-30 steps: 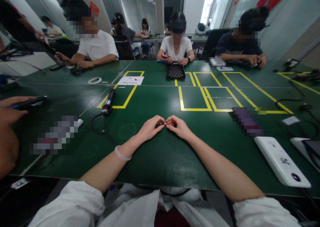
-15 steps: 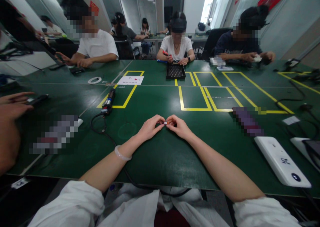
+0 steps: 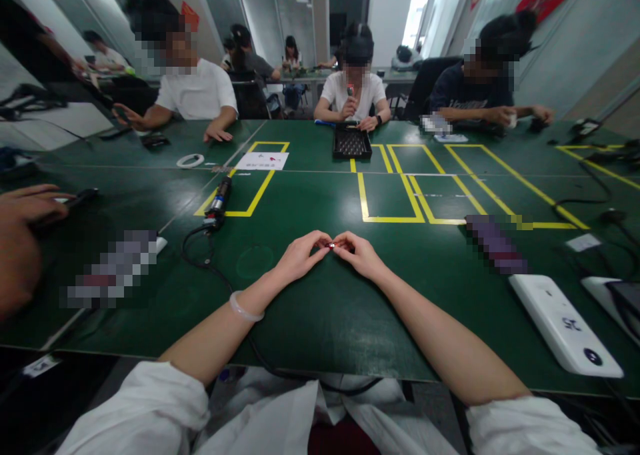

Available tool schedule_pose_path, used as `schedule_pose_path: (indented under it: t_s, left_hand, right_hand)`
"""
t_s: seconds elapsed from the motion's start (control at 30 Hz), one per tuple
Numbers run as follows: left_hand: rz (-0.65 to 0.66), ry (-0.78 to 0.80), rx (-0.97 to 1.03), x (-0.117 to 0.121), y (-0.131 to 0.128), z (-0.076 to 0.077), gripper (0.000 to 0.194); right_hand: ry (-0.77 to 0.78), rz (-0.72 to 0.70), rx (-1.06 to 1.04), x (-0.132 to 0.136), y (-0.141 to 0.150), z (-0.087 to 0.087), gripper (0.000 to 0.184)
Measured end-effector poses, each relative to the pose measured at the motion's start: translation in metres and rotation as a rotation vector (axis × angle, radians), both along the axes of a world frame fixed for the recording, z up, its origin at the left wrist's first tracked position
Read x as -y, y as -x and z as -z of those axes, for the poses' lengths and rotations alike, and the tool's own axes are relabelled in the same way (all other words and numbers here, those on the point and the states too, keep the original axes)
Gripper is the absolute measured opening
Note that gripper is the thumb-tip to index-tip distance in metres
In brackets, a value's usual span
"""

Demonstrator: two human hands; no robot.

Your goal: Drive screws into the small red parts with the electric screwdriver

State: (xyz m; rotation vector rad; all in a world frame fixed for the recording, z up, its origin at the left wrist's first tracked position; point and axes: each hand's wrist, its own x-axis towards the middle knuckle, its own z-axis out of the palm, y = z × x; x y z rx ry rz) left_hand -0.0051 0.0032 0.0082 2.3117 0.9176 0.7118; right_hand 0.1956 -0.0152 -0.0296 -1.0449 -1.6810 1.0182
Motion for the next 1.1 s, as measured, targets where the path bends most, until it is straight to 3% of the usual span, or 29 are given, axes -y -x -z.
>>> schedule_pose_path:
  t_s: [0.4, 0.53, 0.63, 0.73, 0.87, 0.97, 1.1]
  left_hand:
    - [0.003, -0.015, -0.027, 0.001, 0.0, -0.002, 0.022]
    - [-0.052, -0.077, -0.068, -0.012, 0.009, -0.007, 0.028]
    - [-0.252, -0.21, -0.119, -0.038, 0.036, -0.012, 0.032]
    - [-0.613, -0.342, -0.243, -0.068, 0.084, -0.013, 0.036]
    - [-1.012, -0.323, -0.392, -0.093, 0.157, -0.009, 0.057]
    - [-1.122, -0.173, -0.479, -0.099, 0.194, -0.003, 0.072]
    - [-1.095, 0.013, -0.516, -0.105, 0.213, 0.003, 0.073]
  right_hand:
    - [-0.031, 0.034, 0.047, 0.001, 0.001, -0.003, 0.017]
    - [-0.025, 0.07, 0.068, -0.001, 0.0, -0.001, 0.017]
    - [-0.013, 0.07, 0.085, -0.002, -0.002, 0.001, 0.019]
    - [-0.015, 0.065, 0.094, -0.002, -0.002, 0.002, 0.019]
    - [-0.006, 0.064, 0.095, 0.0, -0.001, -0.001, 0.018]
    - [0.004, 0.063, 0.094, 0.001, 0.0, -0.002, 0.019]
    - [0.005, 0.061, 0.097, 0.001, 0.001, -0.003, 0.02]
